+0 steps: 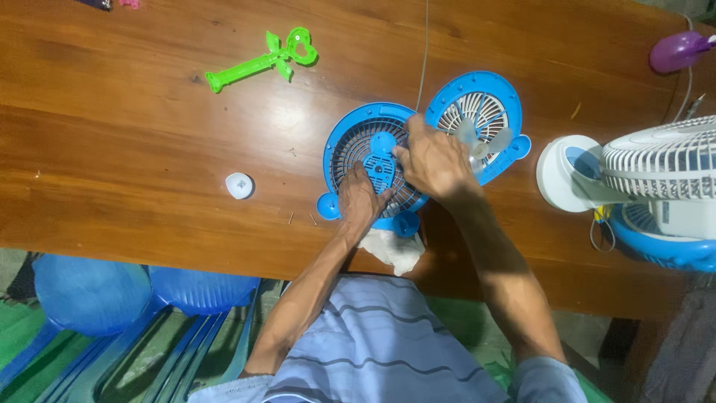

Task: The person assembles a small blue electric fan on a wooden table. They place the motor housing into the front grille, then use a screwdriver to fasten screws around the perimeter, securing the two halves together.

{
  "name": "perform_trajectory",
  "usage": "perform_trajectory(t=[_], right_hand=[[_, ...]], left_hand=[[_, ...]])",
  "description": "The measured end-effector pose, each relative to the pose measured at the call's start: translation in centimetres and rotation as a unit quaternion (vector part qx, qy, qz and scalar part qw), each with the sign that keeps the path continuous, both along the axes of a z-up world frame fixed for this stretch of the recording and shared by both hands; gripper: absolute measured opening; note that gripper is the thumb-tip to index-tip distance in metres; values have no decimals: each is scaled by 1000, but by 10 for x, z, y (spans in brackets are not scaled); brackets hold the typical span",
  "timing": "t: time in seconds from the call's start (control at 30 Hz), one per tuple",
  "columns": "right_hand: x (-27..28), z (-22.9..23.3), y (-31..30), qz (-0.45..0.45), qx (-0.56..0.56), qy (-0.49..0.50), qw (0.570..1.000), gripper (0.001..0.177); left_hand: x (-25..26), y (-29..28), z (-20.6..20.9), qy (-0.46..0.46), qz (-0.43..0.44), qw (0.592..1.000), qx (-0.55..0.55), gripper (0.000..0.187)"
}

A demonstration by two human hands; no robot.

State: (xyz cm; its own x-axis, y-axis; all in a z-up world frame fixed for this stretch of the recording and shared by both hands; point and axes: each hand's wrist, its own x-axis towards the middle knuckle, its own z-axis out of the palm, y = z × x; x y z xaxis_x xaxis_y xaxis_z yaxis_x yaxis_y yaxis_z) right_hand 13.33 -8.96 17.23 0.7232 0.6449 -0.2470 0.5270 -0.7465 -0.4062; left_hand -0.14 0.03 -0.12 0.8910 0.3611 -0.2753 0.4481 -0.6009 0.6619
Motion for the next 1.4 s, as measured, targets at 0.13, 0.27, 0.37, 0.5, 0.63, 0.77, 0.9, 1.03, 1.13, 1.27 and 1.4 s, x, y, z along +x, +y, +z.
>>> perform_trajectory(t=[0.13, 0.27, 0.37, 0.5, 0.63, 0.77, 0.9, 1.03, 1.13, 1.27, 1.4], right_hand=[[-7, -3, 0, -53, -48, 45, 996, 36], [-10, -11, 5, -103, -72, 15, 992, 42], [-14, -13, -1, -76, 10, -3, 997, 40], [-14, -13, -6, -59, 40, 32, 997, 34], [-16, -14, -1, -122, -26, 44, 991, 37], [-20, -14, -1, -115, -3, 2, 993, 36], [-15, -11, -7, -73, 38, 48, 995, 36], [-18, -13, -8, -93, -5, 45, 995, 34], [-19, -14, -6, -94, -5, 0, 996, 36], [-19, -13, -3, -104, -49, 37, 993, 37], [-18, -18, -10, -48, 56, 60, 995, 35]], left_hand=[[-2, -1, 0, -6, 7, 1000, -6, 100], [1, 1, 5, -2, 6, 1000, -8, 103], [0, 2, 6, 4, 0, 1000, -17, 102], [-2, 0, 4, -7, 0, 1000, -8, 103], [-1, 0, 5, 10, -3, 1000, -14, 104], [2, 0, 7, 17, 9, 1000, -12, 105], [1, 0, 6, 6, 8, 1000, -11, 104], [-3, -1, 7, 4, 12, 1000, -9, 102], [2, 0, 7, 4, 7, 1000, -5, 102], [1, 0, 8, 3, 10, 1000, 1, 104], [1, 1, 10, 9, 8, 1000, -11, 101]])
